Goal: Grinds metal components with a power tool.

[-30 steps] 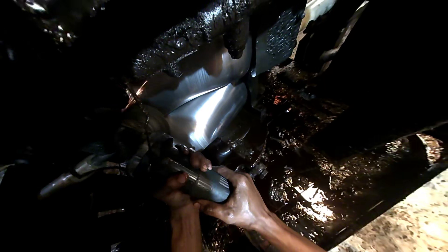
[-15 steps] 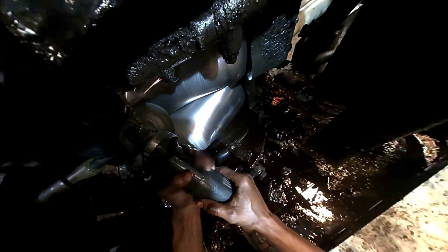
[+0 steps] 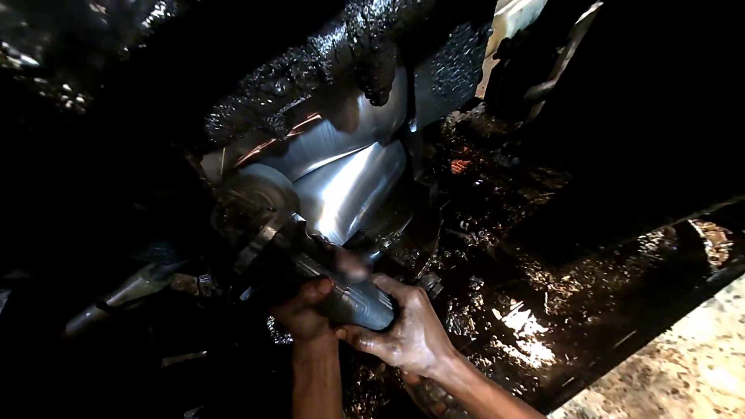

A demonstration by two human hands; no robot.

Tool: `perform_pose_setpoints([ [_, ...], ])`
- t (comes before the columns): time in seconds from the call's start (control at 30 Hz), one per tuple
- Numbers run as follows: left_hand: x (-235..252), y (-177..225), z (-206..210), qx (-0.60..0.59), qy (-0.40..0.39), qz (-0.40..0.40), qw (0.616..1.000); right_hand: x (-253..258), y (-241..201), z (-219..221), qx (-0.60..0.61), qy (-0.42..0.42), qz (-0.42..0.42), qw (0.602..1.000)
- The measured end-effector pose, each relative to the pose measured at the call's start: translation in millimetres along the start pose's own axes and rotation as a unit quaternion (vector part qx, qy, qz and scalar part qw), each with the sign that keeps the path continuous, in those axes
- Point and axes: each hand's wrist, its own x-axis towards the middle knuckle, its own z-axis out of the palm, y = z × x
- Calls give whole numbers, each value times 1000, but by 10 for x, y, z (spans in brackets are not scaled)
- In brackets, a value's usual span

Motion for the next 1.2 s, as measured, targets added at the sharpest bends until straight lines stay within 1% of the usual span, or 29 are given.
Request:
perform_pose_setpoints([
  [0.3, 37, -38, 59, 12, 1, -14, 1000, -5, 36, -46, 11, 7, 6, 1000],
  [0.63, 36, -58, 81, -1, 5, -31, 1000, -15, 53, -62, 22, 14, 7, 1000],
  [0.83, 68, -72, 179, 21, 14, -1, 1000, -5, 62, -101, 31, 20, 2, 999],
  [1.0, 96, -108, 139, -12, -3, -48, 999, -5, 91, -114, 47, 22, 1, 999],
  [1.2, 123, -140, 187, -1, -2, -59, 998, -5, 130, -142, 66, 30, -7, 997],
])
